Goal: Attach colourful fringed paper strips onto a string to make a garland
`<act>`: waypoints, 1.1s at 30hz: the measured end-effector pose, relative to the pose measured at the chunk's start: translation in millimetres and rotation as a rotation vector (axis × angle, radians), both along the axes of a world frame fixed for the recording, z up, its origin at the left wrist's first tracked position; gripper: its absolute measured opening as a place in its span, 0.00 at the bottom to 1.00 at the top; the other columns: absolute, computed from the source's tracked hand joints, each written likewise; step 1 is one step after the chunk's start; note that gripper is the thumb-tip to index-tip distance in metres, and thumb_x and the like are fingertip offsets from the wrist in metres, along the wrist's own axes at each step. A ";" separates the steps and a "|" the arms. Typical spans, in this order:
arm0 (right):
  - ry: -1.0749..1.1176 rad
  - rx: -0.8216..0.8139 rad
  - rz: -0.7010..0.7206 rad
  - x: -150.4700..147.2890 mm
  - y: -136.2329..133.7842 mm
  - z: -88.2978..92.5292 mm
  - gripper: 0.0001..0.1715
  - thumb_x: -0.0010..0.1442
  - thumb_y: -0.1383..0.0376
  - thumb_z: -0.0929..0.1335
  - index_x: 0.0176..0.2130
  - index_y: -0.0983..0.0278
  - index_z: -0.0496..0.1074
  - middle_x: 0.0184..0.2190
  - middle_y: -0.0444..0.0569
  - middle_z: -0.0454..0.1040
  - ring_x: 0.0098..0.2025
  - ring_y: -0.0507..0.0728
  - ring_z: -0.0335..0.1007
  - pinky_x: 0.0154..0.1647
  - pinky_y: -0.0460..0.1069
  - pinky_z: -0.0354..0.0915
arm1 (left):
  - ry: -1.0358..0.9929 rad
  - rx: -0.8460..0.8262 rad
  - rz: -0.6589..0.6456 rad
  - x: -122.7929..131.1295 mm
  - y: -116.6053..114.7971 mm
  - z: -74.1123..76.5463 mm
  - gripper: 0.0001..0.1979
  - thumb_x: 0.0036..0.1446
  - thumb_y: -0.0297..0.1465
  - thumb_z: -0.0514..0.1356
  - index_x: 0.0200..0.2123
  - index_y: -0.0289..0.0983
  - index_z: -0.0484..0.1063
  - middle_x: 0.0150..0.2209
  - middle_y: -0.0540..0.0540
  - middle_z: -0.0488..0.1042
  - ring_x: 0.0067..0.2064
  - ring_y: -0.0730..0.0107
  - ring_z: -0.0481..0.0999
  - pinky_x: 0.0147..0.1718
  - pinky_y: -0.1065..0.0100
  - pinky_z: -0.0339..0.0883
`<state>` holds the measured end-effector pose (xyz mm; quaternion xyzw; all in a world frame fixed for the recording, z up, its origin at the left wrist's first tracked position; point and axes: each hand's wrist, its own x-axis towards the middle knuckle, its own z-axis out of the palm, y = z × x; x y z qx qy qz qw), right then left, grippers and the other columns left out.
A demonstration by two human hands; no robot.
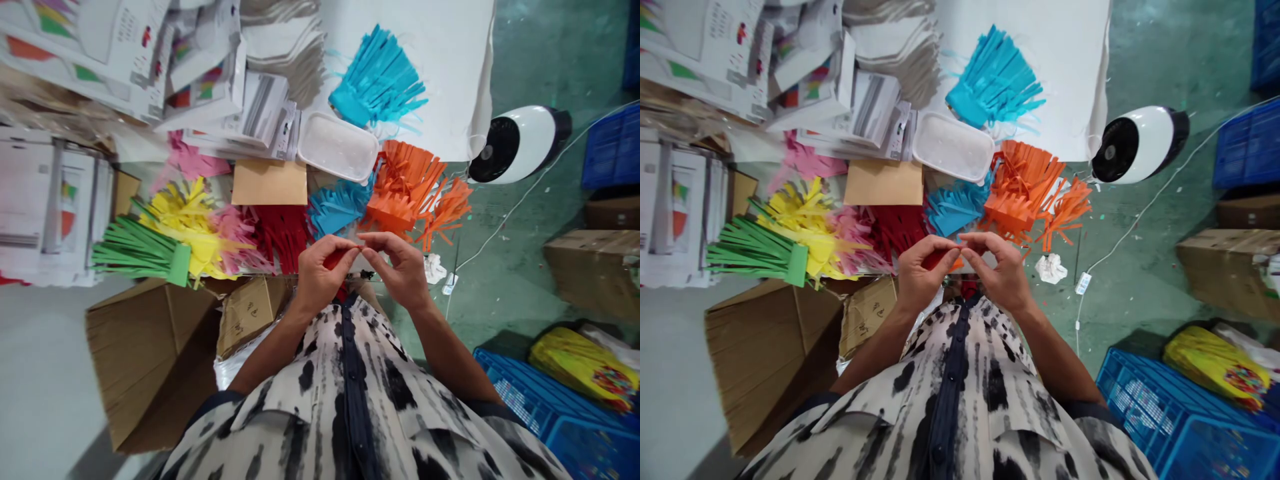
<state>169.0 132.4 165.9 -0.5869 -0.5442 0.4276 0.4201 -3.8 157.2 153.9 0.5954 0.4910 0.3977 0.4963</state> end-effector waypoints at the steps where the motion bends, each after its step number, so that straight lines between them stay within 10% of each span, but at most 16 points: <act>1: 0.031 -0.016 -0.017 1.1 -1.3 -1.4 0.08 0.70 0.60 0.72 0.48 0.58 0.80 0.41 0.46 0.82 0.41 0.55 0.78 0.45 0.51 0.72 | 0.000 -0.012 -0.009 0.7 -0.4 0.7 0.05 0.66 0.34 0.67 0.38 0.39 0.80 0.37 0.49 0.82 0.39 0.69 0.81 0.42 0.68 0.73; 10: -0.010 -0.062 -0.151 6.6 -11.5 -4.6 0.08 0.70 0.59 0.72 0.40 0.60 0.79 0.37 0.46 0.80 0.39 0.55 0.75 0.43 0.52 0.69 | -0.238 -0.311 0.001 18.1 -6.2 1.6 0.10 0.63 0.38 0.69 0.41 0.39 0.76 0.36 0.49 0.80 0.36 0.72 0.81 0.38 0.71 0.76; 33: 0.070 -0.174 -0.320 56.0 -37.0 -19.0 0.14 0.69 0.53 0.71 0.36 0.60 0.73 0.30 0.42 0.73 0.32 0.52 0.68 0.35 0.48 0.66 | 0.033 -0.201 -0.403 50.1 -2.8 -24.8 0.13 0.69 0.40 0.62 0.36 0.38 0.79 0.33 0.49 0.79 0.35 0.71 0.77 0.34 0.72 0.69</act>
